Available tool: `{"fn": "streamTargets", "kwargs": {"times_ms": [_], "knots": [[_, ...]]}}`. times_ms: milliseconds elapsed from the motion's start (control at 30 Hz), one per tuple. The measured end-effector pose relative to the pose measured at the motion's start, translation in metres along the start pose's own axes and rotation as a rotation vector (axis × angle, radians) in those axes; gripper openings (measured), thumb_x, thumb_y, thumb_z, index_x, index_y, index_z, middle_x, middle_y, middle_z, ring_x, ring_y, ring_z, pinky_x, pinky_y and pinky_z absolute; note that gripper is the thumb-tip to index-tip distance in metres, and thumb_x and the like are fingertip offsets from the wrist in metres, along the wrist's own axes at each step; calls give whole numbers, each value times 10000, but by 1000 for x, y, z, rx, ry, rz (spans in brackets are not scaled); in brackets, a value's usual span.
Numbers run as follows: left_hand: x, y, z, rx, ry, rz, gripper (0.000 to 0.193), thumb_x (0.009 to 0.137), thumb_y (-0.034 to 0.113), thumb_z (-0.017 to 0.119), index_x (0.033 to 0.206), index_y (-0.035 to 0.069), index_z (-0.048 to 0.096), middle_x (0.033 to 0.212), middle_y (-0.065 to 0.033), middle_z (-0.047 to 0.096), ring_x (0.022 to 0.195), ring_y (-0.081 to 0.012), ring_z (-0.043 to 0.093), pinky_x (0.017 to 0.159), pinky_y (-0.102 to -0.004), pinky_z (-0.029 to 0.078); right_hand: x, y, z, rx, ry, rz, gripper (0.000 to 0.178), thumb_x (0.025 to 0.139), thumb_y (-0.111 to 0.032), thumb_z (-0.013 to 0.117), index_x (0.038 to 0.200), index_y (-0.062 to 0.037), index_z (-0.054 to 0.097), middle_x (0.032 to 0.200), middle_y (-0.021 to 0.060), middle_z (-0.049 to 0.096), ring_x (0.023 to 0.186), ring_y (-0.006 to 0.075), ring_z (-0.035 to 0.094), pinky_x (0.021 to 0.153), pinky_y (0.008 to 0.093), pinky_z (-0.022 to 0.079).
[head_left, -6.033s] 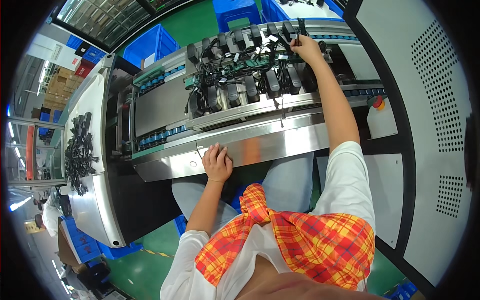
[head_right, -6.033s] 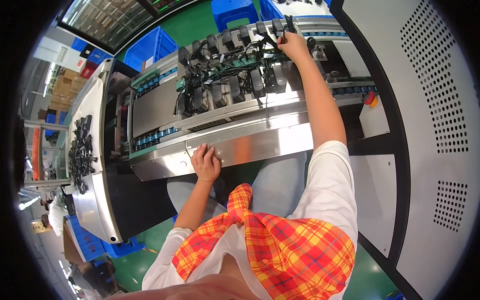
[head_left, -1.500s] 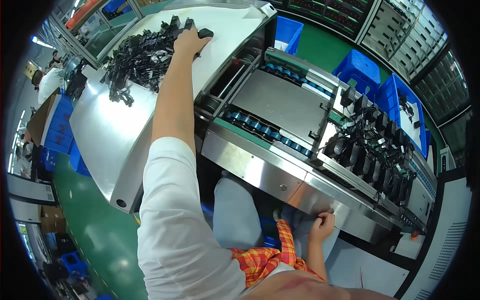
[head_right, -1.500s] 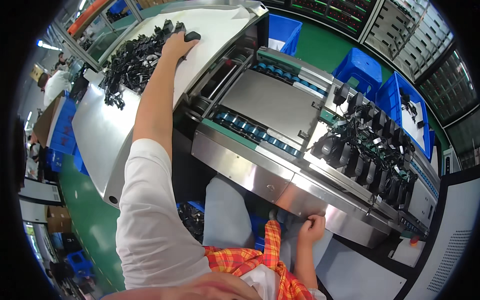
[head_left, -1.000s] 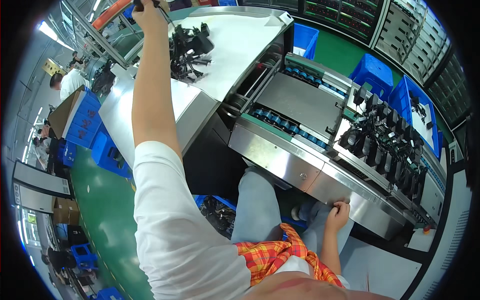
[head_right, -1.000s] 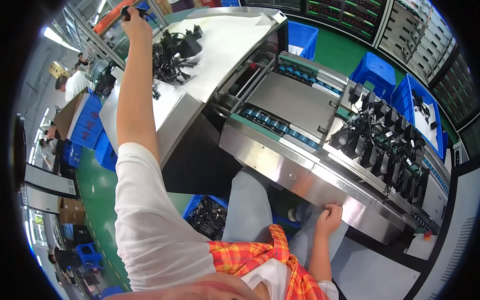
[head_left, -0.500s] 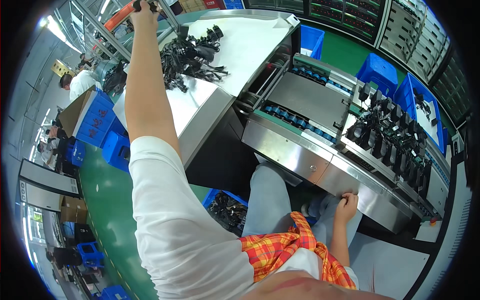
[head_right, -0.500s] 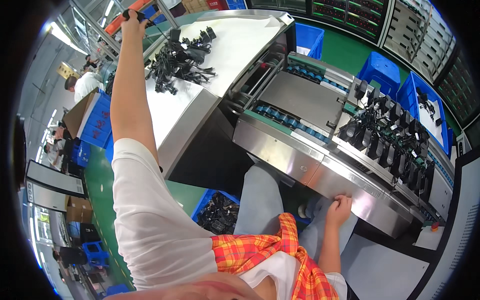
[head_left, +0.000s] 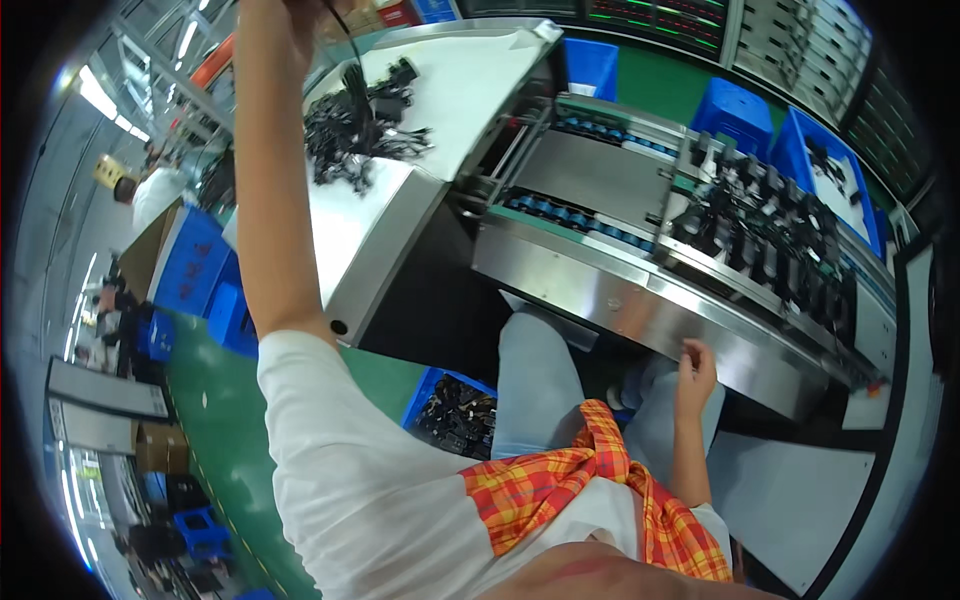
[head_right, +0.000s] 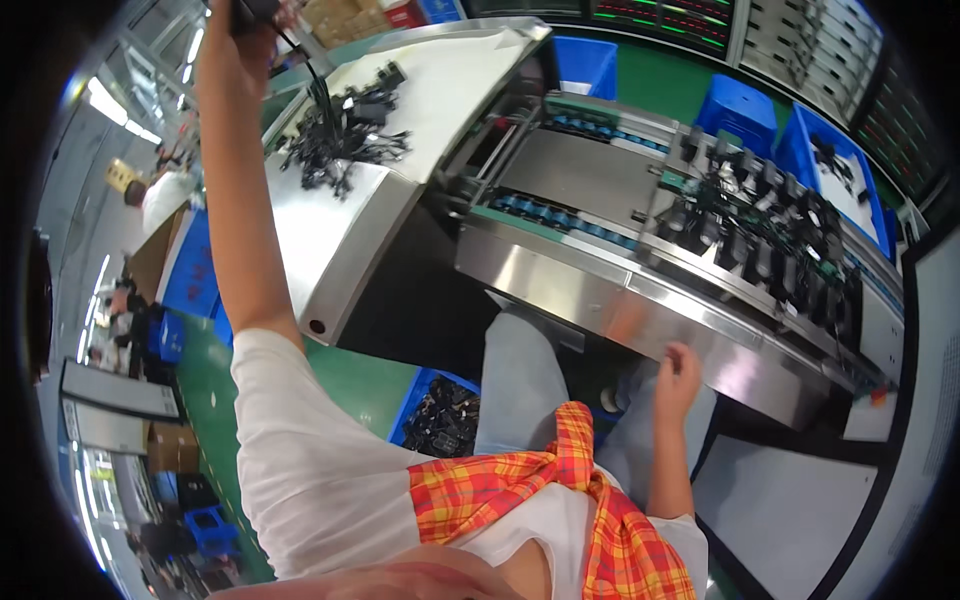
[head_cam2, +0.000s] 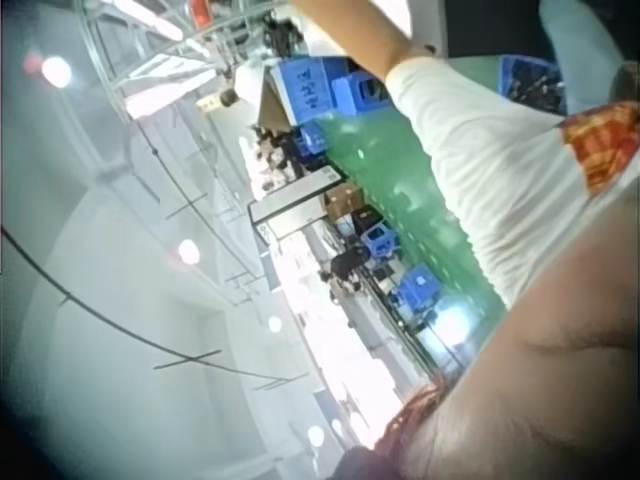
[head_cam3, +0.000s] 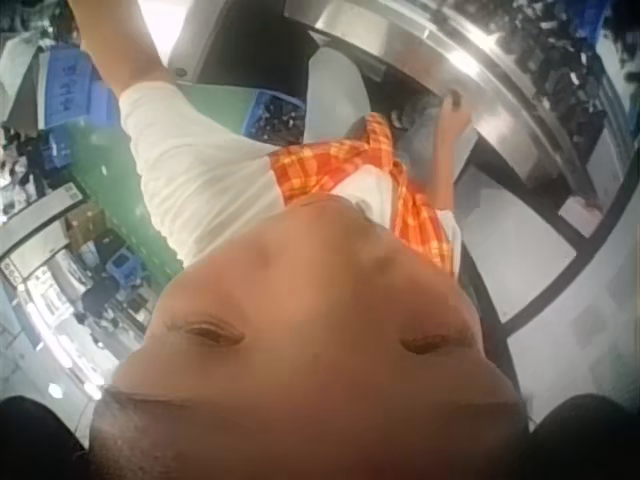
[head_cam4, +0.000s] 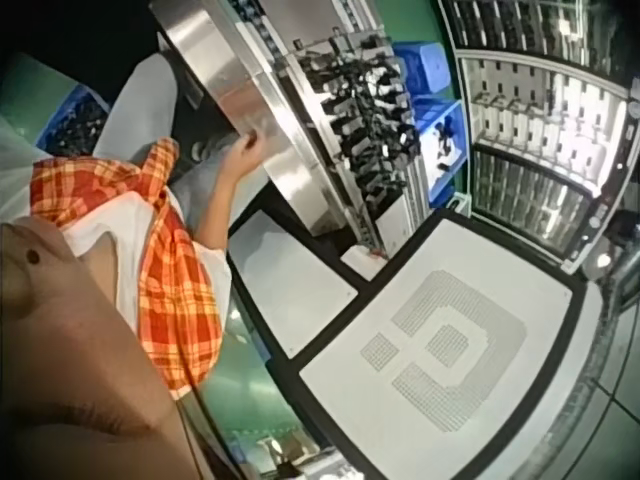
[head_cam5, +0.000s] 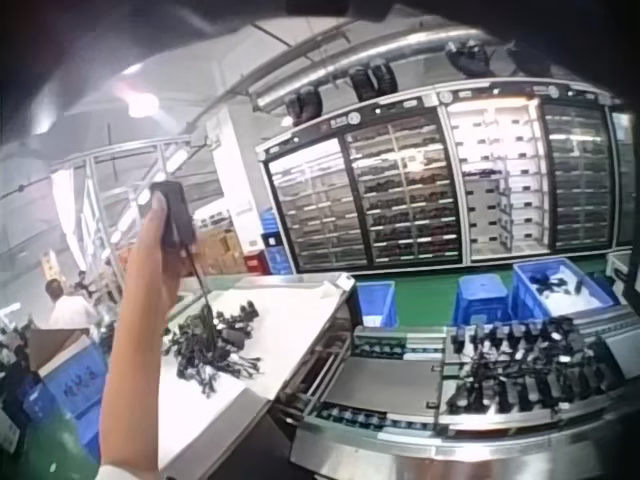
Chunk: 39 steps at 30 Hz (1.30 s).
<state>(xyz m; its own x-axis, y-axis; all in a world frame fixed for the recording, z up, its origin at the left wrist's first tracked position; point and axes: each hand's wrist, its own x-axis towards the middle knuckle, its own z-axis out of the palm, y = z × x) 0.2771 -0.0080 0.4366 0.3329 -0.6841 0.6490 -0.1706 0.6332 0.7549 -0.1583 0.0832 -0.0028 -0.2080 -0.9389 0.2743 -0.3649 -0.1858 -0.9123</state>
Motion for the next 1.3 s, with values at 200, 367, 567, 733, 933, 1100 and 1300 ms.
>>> {"fn": "streamTargets", "kwargs": {"times_ms": [200,367,567,733,933,1100,1300], "knots": [[-245,-71,152,338,-676,-211,629,799,231,657,1251,-17,296,1170,-240,449,1062,-330,486,925,-388,391,-13,-139,-11,459,-144,-342,612,824,-135,535,1365,-41,265,1212,111,525,1012,259,557,924,340,397],[-404,-118,230,163,-739,-249,641,795,103,596,1327,-26,264,1310,-247,360,1207,-352,399,1002,-384,330,-11,-84,-23,404,114,12,553,883,-146,486,1367,-68,231,1186,100,504,964,234,564,850,332,451],[-419,-184,237,363,-845,-70,258,786,68,573,1040,28,587,1004,-125,604,925,-314,557,864,-368,405,54,-23,-113,1027,172,387,299,923,-150,445,1213,-84,419,962,83,565,757,168,577,608,266,472],[-422,-289,232,852,-418,115,121,771,128,571,874,66,589,904,-106,555,875,-302,501,802,-423,362,179,-11,-151,1209,54,215,300,880,-195,472,1143,-50,473,927,124,587,718,209,580,560,274,463],[-438,-297,243,953,-364,245,148,745,151,560,874,77,562,904,-108,528,910,-314,457,834,-444,319,339,79,-207,1059,364,163,259,870,-158,476,1091,-26,449,896,144,581,672,237,595,561,294,490],[-439,-301,241,992,-429,228,164,735,140,531,873,53,520,894,-137,512,887,-332,441,820,-456,315,408,161,-226,188,511,392,542,845,-143,501,1344,-33,321,938,205,600,736,300,636,595,364,533],[-438,-303,239,1022,-423,231,162,722,145,528,856,57,504,889,-139,506,867,-328,440,815,-460,311,425,164,-220,-643,298,338,598,865,-185,503,1401,-61,267,1073,264,573,968,403,559,824,450,452]]}}
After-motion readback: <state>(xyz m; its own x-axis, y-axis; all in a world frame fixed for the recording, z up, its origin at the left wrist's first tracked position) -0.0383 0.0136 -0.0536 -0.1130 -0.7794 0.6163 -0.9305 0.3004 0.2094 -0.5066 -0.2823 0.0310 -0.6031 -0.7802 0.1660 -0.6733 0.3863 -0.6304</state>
